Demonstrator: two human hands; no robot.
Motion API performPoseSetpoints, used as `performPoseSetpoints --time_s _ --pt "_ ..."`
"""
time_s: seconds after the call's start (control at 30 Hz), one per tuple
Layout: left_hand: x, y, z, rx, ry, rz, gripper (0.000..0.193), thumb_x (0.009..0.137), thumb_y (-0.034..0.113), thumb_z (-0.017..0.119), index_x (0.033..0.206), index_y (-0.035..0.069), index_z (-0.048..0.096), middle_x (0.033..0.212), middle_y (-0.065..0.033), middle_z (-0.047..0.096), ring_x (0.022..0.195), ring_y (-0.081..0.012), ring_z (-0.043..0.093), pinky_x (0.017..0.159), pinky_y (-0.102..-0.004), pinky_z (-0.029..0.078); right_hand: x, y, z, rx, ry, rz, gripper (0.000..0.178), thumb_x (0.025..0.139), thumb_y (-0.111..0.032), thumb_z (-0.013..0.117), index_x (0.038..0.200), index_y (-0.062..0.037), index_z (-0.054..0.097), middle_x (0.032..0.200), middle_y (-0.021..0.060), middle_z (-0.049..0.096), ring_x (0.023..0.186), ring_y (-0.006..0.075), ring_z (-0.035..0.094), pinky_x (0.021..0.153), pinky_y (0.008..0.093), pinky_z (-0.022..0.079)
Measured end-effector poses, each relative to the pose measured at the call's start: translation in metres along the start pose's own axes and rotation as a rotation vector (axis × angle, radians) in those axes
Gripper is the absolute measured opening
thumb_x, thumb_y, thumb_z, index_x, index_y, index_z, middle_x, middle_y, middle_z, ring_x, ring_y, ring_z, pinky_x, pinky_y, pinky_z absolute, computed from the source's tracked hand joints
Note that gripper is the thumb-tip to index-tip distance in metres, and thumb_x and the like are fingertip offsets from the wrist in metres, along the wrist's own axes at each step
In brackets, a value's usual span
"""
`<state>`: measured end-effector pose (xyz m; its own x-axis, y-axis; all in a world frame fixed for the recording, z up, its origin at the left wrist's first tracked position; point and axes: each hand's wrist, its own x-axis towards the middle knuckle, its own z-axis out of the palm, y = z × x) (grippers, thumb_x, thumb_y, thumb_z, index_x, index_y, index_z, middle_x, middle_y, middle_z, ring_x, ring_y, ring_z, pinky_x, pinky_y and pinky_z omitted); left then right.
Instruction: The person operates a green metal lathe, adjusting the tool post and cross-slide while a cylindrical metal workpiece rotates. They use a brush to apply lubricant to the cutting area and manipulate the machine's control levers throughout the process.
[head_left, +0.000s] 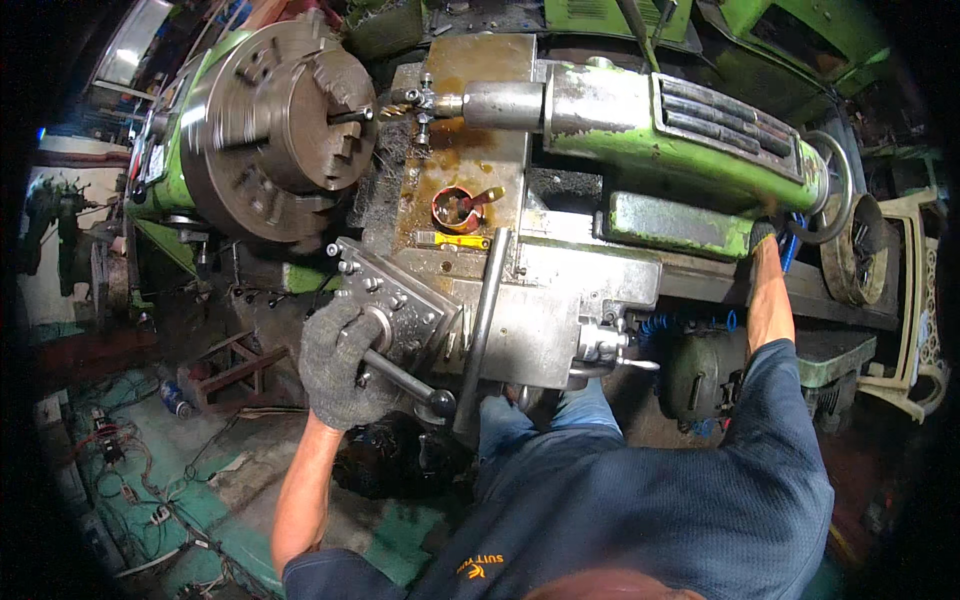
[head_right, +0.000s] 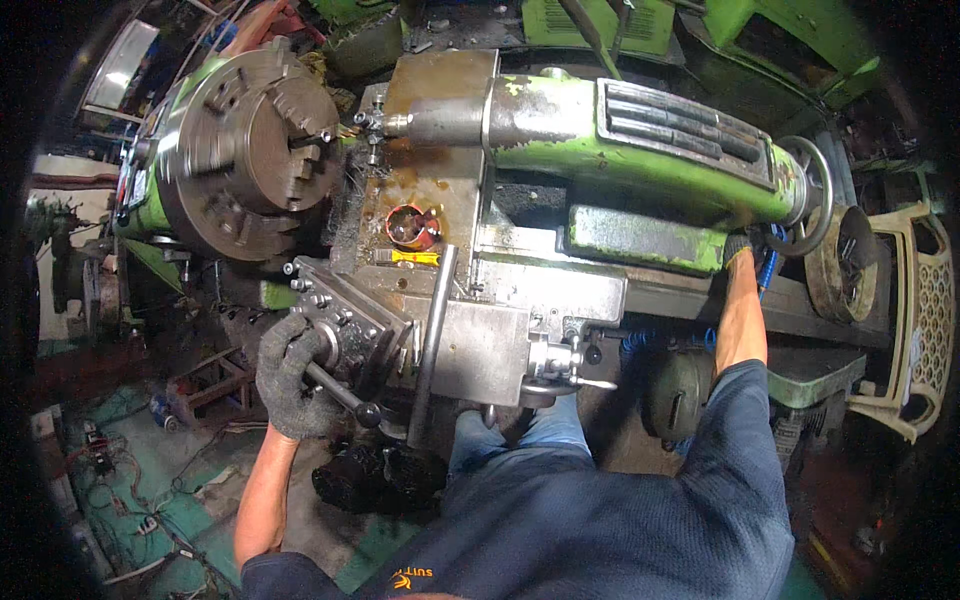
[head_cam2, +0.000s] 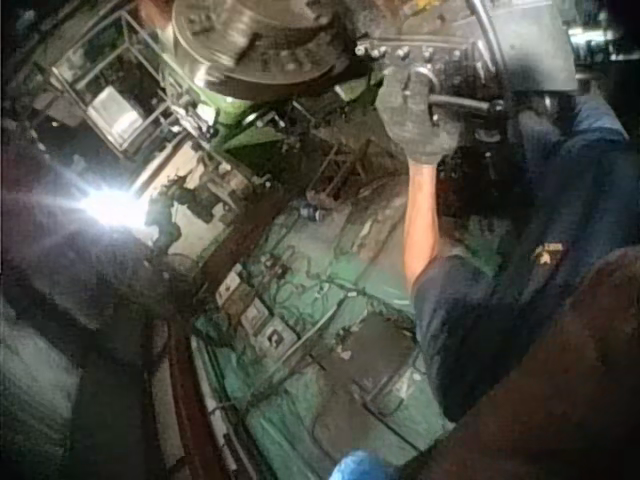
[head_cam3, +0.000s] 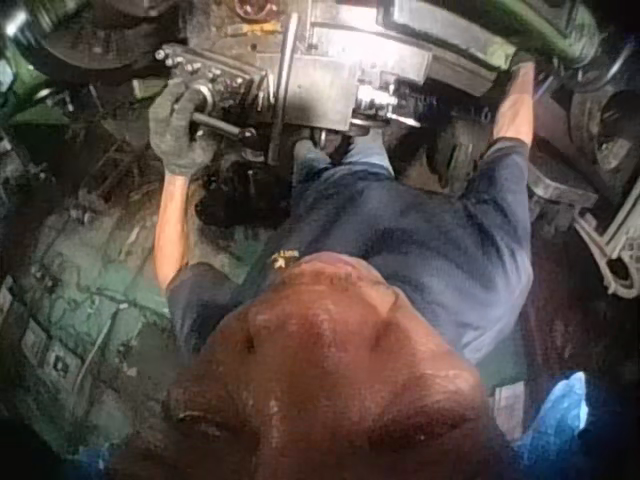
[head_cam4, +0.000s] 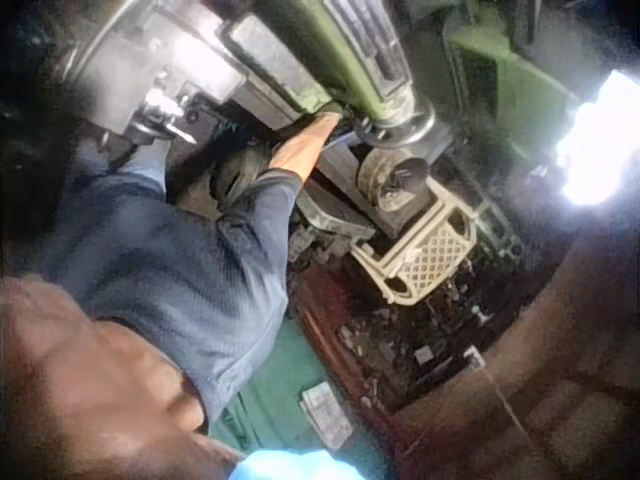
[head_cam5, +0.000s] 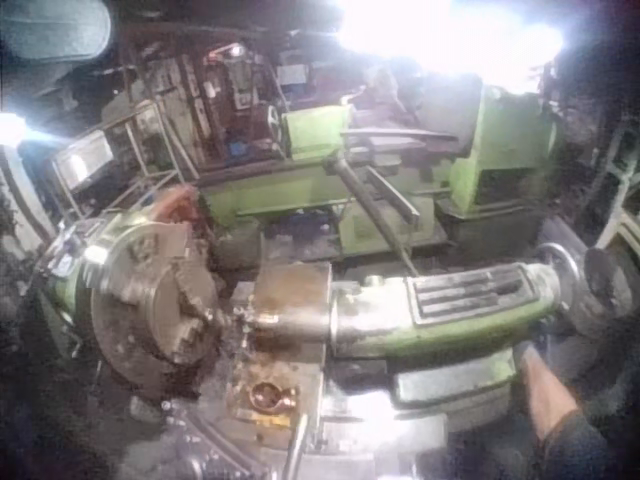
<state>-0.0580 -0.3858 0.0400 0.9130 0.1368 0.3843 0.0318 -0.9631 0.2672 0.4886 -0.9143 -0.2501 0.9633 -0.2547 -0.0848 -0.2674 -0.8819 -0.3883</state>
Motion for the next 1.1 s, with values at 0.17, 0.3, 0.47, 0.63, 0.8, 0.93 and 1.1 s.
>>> performPoseSetpoints --time_s 0.17,0.3,0.47,0.63,0.8,0.93,1.1 --pt "0.011 0.005 0.007 -0.032 0.032 -0.009 0.058 0.066 0.022 0.079 0.121 0.009 0.064 0.116 -0.0180 0.061 0.109 -0.0402 0.060 0.094 -0.0498 0.048 -0.024 0.024 -0.010 -0.051 0.029 0.036 0.038 0.100 -0.032 0.049 0.109 -0.0023 0.071 0.111 0.0185 0.072 0.096 0.0325 0.067 0.084 0.0450 0.050" --pt "-0.006 -0.007 0.011 -0.010 0.026 0.038 0.051 0.077 0.035 0.078 0.119 0.012 0.060 0.119 -0.0155 0.059 0.110 -0.0382 0.060 0.095 -0.0496 0.049 -0.062 0.054 -0.018 -0.064 0.049 0.070 0.038 0.100 -0.032 0.049 0.110 -0.0027 0.071 0.111 0.0190 0.072 0.097 0.0334 0.067 0.084 0.0453 0.050" --pt "-0.010 -0.009 0.019 -0.087 0.127 0.043 0.046 0.084 0.037 0.066 0.119 0.008 0.063 0.118 -0.0172 0.057 0.109 -0.0383 0.058 0.095 -0.0555 0.046 -0.100 0.078 -0.033 -0.100 0.059 0.117 0.037 0.100 -0.031 0.048 0.110 -0.0033 0.071 0.110 0.0197 0.072 0.098 0.0346 0.066 0.084 0.0457 0.050" --pt "-0.009 -0.008 0.014 -0.155 0.072 -0.018 0.044 0.083 0.041 0.064 0.110 0.006 0.066 0.119 -0.0178 0.057 0.112 -0.0391 0.057 0.099 -0.0576 0.044 -0.115 0.082 -0.037 -0.112 0.056 0.149 0.037 0.100 -0.031 0.048 0.110 -0.0039 0.070 0.110 0.0203 0.071 0.098 0.0357 0.066 0.085 0.0461 0.050" --pt "-0.017 -0.014 0.011 -0.120 0.047 -0.009 0.045 0.077 0.042 0.070 0.104 0.006 0.068 0.119 -0.0190 0.059 0.112 -0.0405 0.057 0.100 -0.0576 0.043 -0.117 0.074 -0.041 -0.124 0.053 0.157 0.037 0.100 -0.031 0.047 0.110 -0.0044 0.070 0.110 0.0210 0.071 0.099 0.0369 0.066 0.085 0.0465 0.050" --pt "-0.017 -0.009 0.013 -0.067 0.060 -0.017 0.052 0.067 0.038 0.078 0.107 0.007 0.066 0.118 -0.0201 0.061 0.111 -0.0423 0.057 0.098 -0.0565 0.044 -0.118 0.069 -0.040 -0.133 0.051 0.157 0.036 0.100 -0.031 0.047 0.110 -0.0049 0.070 0.110 0.0215 0.071 0.099 0.0378 0.065 0.085 0.0469 0.050" --pt "-0.010 -0.004 0.011 -0.104 0.089 -0.032 0.051 0.063 0.025 0.082 0.108 0.007 0.066 0.120 -0.0195 0.060 0.113 -0.0418 0.057 0.098 -0.0566 0.044 -0.119 0.064 -0.038 -0.141 0.046 0.153 0.036 0.100 -0.031 0.046 0.111 -0.0054 0.070 0.110 0.0222 0.070 0.100 0.0390 0.065 0.085 0.0473 0.050"
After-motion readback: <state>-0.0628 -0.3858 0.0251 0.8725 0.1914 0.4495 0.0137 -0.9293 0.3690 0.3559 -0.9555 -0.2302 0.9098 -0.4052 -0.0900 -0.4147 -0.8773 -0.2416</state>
